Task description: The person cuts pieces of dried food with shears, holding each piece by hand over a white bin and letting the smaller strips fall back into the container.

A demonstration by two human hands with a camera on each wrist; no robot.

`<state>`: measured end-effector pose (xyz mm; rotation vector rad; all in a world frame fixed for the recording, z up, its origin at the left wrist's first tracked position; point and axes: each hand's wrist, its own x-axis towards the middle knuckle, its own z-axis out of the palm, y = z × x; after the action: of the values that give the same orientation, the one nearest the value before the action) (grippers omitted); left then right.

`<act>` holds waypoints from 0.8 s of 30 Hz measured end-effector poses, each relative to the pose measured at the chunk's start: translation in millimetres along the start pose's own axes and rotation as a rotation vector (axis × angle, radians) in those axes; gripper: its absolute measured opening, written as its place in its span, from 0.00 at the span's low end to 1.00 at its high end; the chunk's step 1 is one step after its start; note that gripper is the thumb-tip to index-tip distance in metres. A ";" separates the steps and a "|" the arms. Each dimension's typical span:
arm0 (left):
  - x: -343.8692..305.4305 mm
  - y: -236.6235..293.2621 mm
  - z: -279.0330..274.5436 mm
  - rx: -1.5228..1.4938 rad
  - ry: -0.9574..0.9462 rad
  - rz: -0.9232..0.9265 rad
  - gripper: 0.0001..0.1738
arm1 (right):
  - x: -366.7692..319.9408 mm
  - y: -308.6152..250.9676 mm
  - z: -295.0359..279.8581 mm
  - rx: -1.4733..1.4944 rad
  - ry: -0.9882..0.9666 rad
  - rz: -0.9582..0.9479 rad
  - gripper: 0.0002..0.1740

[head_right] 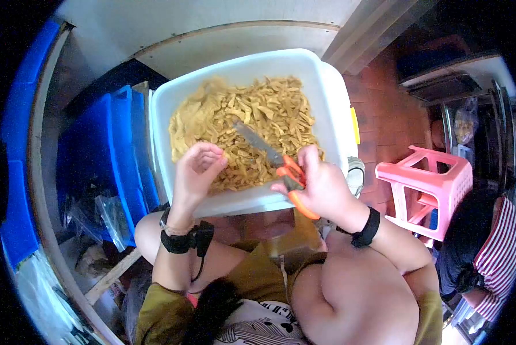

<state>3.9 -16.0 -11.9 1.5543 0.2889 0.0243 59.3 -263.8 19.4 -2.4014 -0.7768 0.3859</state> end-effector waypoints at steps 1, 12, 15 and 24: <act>-0.1 1.0 -2.3 0.121 -0.002 0.040 0.06 | 2.0 5.4 3.3 0.104 0.037 0.066 0.36; -0.9 2.7 -43.7 1.303 0.239 0.173 0.18 | 3.1 32.2 15.3 0.250 0.104 0.169 0.41; -4.3 -3.0 -46.9 1.459 0.084 0.089 0.19 | 3.6 31.5 17.4 0.201 0.108 0.140 0.41; 9.8 -19.5 -48.7 1.526 0.220 0.191 0.16 | 3.9 25.6 12.4 0.156 0.011 0.161 0.42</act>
<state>0.5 33.3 -32.3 3.1059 0.3428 0.1507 68.4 -273.0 -6.2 -2.3234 -0.5301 0.4790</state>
